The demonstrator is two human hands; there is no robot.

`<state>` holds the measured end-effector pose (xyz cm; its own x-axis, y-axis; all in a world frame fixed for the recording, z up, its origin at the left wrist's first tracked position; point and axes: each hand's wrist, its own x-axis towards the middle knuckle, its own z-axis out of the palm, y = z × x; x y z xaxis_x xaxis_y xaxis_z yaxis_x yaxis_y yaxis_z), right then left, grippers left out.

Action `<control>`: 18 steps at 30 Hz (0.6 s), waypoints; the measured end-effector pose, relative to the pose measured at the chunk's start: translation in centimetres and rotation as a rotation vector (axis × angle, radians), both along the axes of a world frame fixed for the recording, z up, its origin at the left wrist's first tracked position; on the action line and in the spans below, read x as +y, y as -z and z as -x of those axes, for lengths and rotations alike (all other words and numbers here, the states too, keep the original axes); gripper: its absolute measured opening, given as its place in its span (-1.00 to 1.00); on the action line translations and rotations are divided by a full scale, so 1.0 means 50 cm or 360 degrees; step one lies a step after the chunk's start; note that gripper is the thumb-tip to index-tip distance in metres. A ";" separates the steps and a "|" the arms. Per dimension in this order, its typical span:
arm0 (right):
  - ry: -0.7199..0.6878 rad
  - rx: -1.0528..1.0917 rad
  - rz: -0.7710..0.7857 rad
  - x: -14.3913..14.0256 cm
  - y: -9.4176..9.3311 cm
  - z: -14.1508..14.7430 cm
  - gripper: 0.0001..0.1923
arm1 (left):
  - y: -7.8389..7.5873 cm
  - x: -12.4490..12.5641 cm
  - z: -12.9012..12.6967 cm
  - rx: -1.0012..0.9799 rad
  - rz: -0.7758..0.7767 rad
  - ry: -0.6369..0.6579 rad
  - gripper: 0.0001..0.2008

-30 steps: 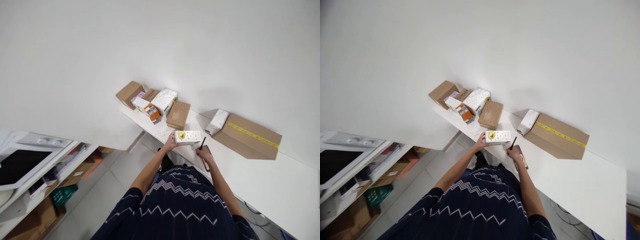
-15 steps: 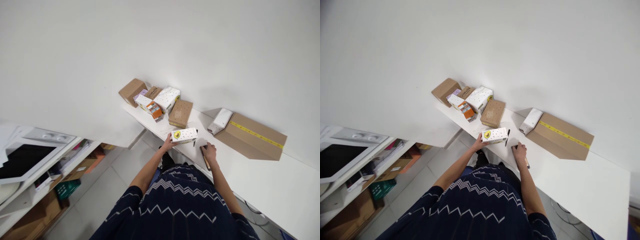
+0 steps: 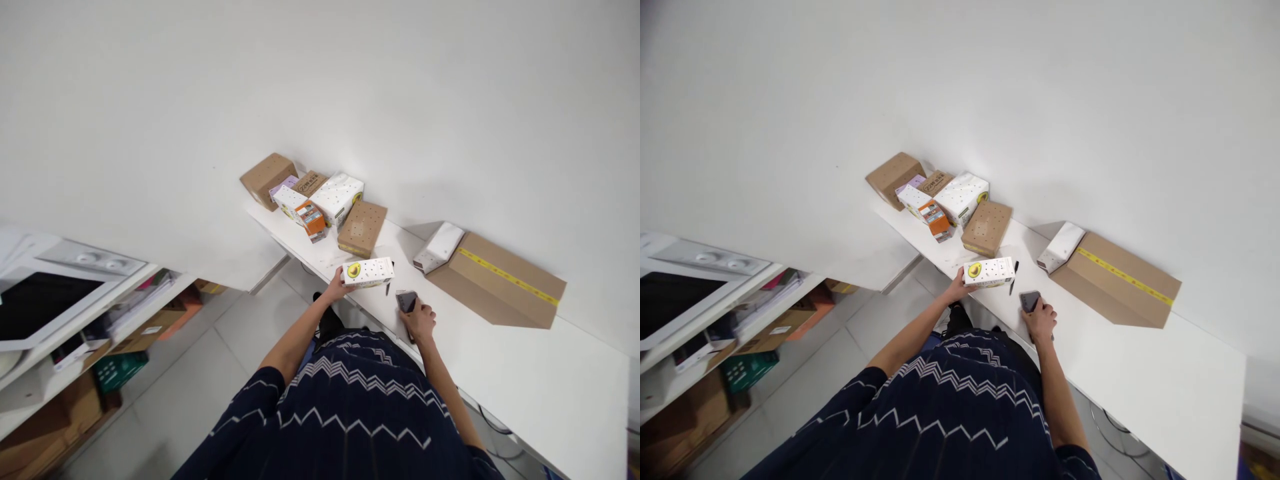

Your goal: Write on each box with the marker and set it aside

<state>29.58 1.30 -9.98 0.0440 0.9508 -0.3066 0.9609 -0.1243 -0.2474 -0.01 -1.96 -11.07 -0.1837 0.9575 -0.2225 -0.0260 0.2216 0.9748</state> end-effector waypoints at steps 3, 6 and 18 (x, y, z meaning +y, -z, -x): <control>0.0361 0.0565 0.0115 0.015 -0.016 -0.011 -0.30 | -0.002 0.001 0.001 0.0011 -0.0005 0.0012 0.04; 0.0776 0.1444 0.0388 0.028 -0.044 -0.024 -0.36 | -0.003 0.003 0.002 0.0034 0.0015 0.0011 0.07; 0.0479 0.2750 0.1133 -0.030 -0.253 0.082 -0.30 | -0.010 0.003 -0.003 0.0042 -0.0062 -0.0037 0.00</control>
